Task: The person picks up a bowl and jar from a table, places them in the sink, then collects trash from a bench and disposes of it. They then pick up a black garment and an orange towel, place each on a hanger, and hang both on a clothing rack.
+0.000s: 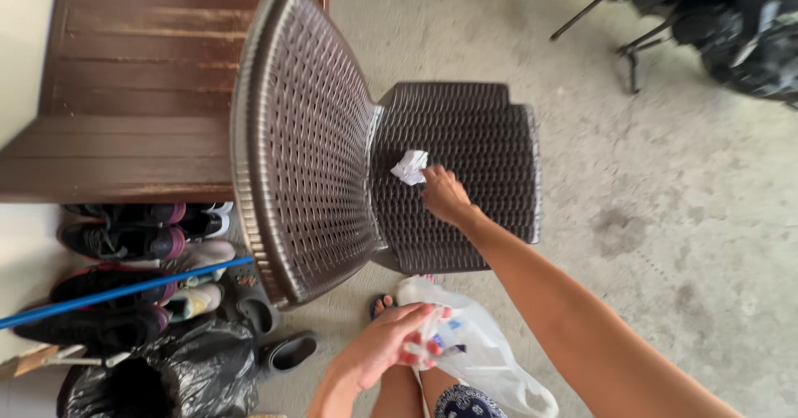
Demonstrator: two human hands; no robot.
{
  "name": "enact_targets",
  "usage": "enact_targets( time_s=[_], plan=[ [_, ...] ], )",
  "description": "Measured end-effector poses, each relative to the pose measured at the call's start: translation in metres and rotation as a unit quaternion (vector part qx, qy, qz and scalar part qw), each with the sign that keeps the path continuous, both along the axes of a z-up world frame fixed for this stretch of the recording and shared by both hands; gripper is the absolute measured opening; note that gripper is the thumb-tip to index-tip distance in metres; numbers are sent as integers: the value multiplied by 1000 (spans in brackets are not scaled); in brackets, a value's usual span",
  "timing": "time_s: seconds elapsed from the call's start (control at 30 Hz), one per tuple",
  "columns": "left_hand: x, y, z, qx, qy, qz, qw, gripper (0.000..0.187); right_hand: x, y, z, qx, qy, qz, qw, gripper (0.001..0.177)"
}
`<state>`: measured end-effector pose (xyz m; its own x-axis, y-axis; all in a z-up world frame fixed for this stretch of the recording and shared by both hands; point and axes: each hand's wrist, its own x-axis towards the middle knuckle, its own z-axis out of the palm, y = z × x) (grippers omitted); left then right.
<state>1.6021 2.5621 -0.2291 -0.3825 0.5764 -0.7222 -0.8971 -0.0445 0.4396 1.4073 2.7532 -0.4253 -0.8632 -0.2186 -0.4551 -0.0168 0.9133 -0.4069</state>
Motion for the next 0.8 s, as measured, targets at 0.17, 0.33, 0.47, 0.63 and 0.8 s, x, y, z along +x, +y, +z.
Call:
enact_targets(
  time_s=[0.17, 0.33, 0.47, 0.63, 0.8],
  plan=[
    [-11, 16, -29, 57, -19, 9, 998, 52, -30, -19, -37, 67, 102, 96, 988, 85],
    [5, 25, -41, 78, -65, 118, 988, 51, -13, -21, -68, 49, 79, 97, 991, 73],
    [27, 24, -44, 53, -82, 143, 985, 51, 37, -6, -76, 27, 20, 86, 996, 51],
    [65, 6, -40, -62, -36, 129, 989, 51, 117, 12, -43, -165, -90, -116, 975, 37],
    [97, -13, -31, -119, -10, 230, 966, 53, 202, 24, 42, -586, -296, -363, 661, 31]
  ],
)
